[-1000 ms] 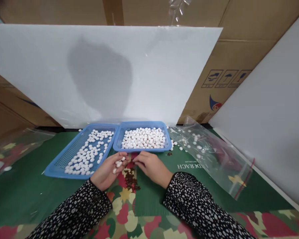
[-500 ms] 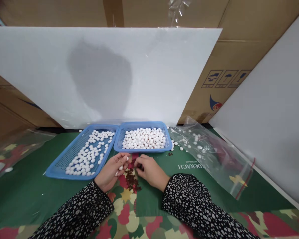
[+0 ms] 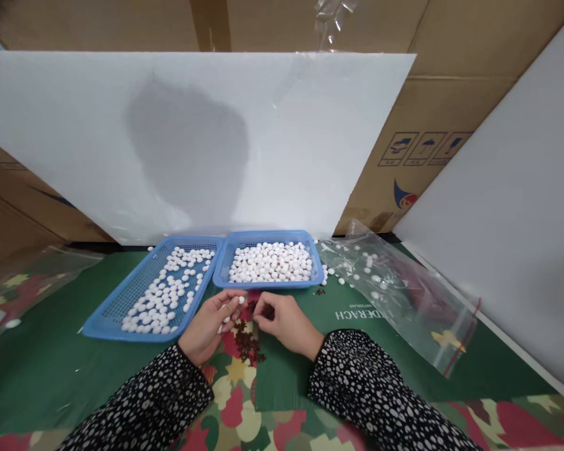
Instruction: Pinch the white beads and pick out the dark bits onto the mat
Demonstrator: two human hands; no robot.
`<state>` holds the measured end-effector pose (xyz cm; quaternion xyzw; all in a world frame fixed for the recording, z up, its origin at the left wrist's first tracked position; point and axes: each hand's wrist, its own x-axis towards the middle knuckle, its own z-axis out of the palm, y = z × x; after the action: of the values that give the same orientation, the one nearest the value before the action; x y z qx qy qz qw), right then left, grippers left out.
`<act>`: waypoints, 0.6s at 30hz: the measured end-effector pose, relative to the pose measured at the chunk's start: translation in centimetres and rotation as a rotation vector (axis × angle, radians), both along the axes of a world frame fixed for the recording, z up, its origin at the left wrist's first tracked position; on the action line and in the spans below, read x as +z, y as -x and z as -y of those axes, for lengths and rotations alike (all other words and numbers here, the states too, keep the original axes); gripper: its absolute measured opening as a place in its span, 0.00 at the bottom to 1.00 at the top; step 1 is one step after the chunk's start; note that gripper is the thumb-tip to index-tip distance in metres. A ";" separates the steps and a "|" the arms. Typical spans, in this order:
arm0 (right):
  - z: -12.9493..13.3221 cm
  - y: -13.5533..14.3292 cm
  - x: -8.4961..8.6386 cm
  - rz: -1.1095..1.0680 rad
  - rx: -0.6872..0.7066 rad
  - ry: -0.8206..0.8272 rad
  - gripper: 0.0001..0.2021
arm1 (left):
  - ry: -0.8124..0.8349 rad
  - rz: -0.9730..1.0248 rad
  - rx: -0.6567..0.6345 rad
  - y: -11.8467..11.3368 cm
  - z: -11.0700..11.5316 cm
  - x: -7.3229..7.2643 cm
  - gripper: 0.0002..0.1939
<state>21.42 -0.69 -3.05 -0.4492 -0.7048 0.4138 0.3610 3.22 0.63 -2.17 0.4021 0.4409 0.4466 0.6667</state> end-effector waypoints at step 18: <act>-0.1 0.5 0.3 -0.547 -0.069 0.170 0.08 | 0.032 0.035 -0.076 0.0 0.1 0.2 0.20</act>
<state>20.92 -0.61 -2.71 -0.3733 -0.5284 0.5645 0.5126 3.22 0.54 -1.98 0.4001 0.4208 0.4210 0.6969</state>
